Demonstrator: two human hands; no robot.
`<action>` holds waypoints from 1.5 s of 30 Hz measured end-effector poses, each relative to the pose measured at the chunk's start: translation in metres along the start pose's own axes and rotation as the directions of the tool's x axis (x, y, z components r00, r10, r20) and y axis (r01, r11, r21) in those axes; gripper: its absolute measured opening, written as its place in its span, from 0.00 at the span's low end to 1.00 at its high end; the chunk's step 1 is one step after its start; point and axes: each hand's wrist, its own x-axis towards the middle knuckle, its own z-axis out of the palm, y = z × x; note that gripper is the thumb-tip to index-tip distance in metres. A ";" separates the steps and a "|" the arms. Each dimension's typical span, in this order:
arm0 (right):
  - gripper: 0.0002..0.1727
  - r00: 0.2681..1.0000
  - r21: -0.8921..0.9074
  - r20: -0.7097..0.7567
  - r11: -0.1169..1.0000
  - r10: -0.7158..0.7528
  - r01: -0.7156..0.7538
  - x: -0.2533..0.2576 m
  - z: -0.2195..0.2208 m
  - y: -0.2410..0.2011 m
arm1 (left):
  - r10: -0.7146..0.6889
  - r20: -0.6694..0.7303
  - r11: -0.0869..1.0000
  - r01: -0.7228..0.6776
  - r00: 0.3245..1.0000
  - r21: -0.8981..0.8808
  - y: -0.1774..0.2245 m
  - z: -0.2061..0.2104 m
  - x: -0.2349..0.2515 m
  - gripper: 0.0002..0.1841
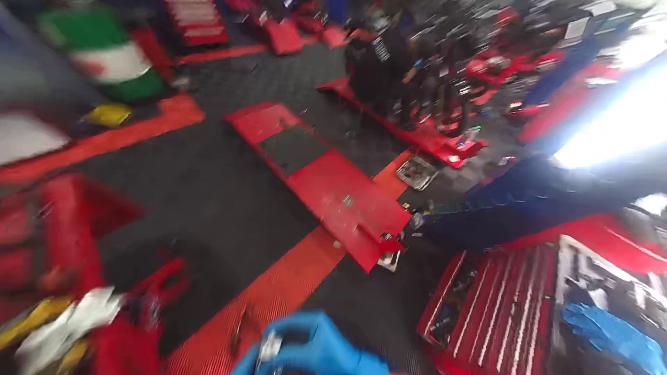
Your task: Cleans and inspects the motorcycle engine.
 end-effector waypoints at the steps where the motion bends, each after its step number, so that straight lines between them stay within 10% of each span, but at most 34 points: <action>1: 0.19 0.999 0.017 0.031 0.999 -0.029 0.028 0.002 0.004 -0.009 | 0.041 -0.060 0.999 -0.039 0.997 0.033 0.015 -0.002 -0.004 0.08; 9: 0.21 0.968 0.109 0.209 0.987 -0.139 0.118 0.033 0.028 -0.024 | 0.310 -0.227 0.950 -0.291 0.923 0.112 0.035 -0.030 -0.006 0.14; 35: 0.19 0.928 0.102 0.323 0.982 -0.184 0.159 0.054 0.048 -0.020 | 0.208 -0.297 0.973 -0.167 0.932 0.159 0.035 -0.052 -0.022 0.10; 45: 0.17 0.908 0.021 0.379 0.983 -0.179 0.185 0.065 0.053 -0.024 | 0.017 -0.212 0.991 -0.045 0.977 -0.127 0.043 -0.060 -0.024 0.07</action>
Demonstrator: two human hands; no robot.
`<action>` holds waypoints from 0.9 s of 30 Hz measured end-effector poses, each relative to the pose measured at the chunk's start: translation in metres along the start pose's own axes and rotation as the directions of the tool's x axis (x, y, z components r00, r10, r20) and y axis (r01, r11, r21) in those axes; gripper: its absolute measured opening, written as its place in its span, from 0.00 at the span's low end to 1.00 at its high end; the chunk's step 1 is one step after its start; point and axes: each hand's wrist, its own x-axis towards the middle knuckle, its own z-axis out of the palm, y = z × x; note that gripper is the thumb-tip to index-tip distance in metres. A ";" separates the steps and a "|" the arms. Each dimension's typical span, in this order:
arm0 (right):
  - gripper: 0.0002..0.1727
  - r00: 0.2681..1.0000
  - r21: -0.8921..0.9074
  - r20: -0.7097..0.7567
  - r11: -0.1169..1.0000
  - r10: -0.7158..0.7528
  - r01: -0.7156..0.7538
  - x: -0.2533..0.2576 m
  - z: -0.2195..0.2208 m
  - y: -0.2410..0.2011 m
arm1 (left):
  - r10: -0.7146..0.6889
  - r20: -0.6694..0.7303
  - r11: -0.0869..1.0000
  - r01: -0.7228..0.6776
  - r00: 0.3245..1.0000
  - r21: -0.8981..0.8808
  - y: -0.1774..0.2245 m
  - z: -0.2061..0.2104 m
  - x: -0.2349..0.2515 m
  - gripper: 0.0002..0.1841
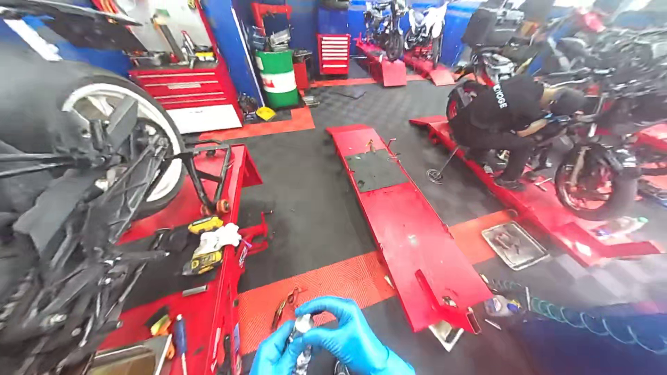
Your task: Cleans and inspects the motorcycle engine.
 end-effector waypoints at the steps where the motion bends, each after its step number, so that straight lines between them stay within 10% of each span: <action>1: 0.17 1.000 -0.007 -0.003 1.000 -0.006 0.005 0.001 0.003 0.003 | -0.021 -0.015 0.999 0.020 1.000 -0.044 -0.001 0.000 -0.002 0.07; 9: 0.14 0.983 0.103 0.117 0.983 0.140 -0.152 0.015 0.060 0.038 | -0.285 -0.324 0.959 0.269 0.902 -0.094 -0.015 -0.025 -0.047 0.10; 20: 0.30 0.634 0.247 0.712 0.739 0.300 -0.627 0.003 0.243 0.150 | -0.674 -0.688 0.666 0.626 0.270 -0.406 -0.039 -0.068 -0.275 0.12; 27: 0.35 0.541 0.353 0.804 0.532 0.248 -0.769 -0.013 0.383 0.193 | -0.760 -0.627 0.476 0.804 0.172 -0.356 -0.060 -0.098 -0.334 0.11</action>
